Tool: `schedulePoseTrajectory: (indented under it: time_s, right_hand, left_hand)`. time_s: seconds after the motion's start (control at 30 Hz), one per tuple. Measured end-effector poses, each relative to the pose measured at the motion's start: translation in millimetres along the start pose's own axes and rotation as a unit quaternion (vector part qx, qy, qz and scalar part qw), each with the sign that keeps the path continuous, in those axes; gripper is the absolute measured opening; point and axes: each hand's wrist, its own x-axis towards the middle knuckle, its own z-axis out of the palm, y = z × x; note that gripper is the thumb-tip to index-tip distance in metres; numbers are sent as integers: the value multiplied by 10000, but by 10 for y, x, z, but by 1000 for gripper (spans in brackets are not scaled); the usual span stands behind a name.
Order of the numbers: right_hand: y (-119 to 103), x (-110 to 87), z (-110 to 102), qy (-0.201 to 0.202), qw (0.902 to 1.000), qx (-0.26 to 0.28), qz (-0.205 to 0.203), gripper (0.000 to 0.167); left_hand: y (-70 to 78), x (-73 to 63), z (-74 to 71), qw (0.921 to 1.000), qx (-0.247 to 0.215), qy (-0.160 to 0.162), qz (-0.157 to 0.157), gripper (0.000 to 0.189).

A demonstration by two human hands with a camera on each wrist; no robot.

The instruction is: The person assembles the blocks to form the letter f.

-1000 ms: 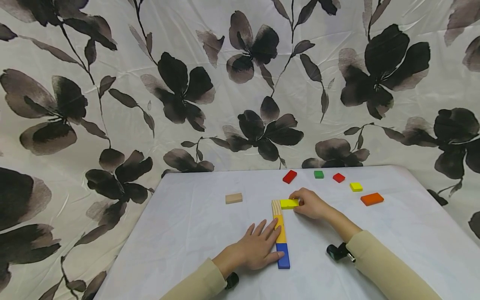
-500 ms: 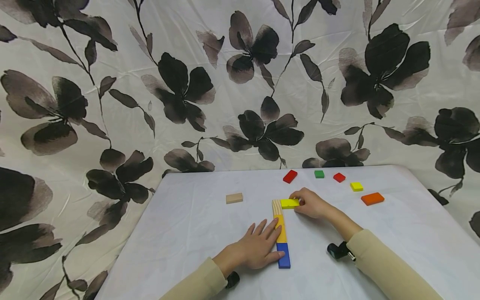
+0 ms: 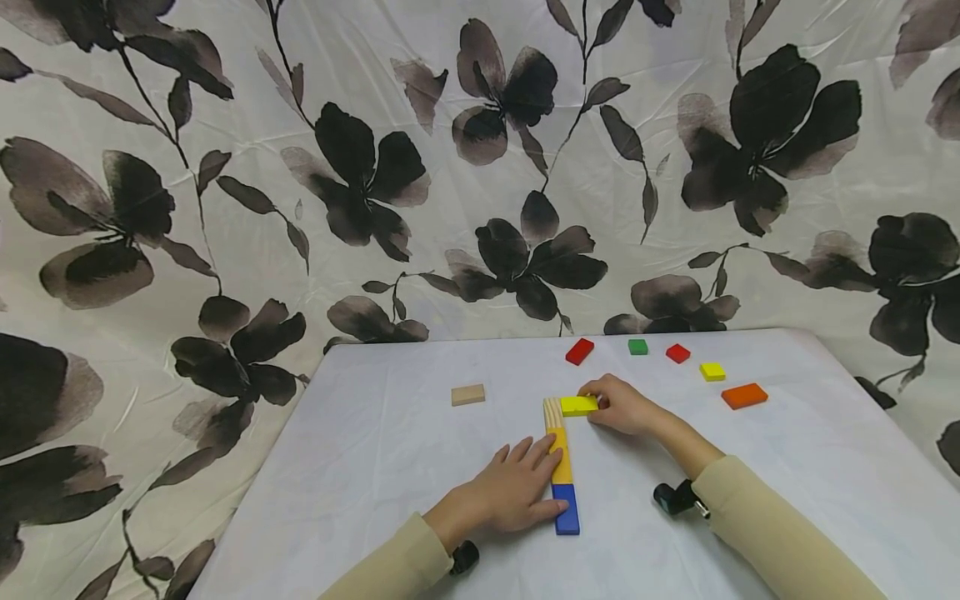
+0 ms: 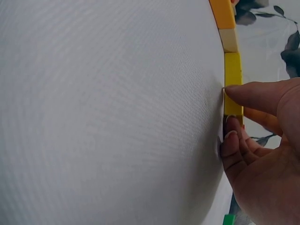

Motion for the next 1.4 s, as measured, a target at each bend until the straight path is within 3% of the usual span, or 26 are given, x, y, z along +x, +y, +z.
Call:
schedulePoseTrajectory:
  time_s: [0.57, 1.4]
  right_hand:
    - [-19, -10, -2, -42, 9999, 103, -81, 35]
    - [-13, -7, -11, -78, 9999, 119, -31, 35]
  left_hand:
    - [-8, 43, -21, 9996, -126, 250, -47, 75]
    - [-187, 4, 8, 9956, -689, 632, -6, 64]
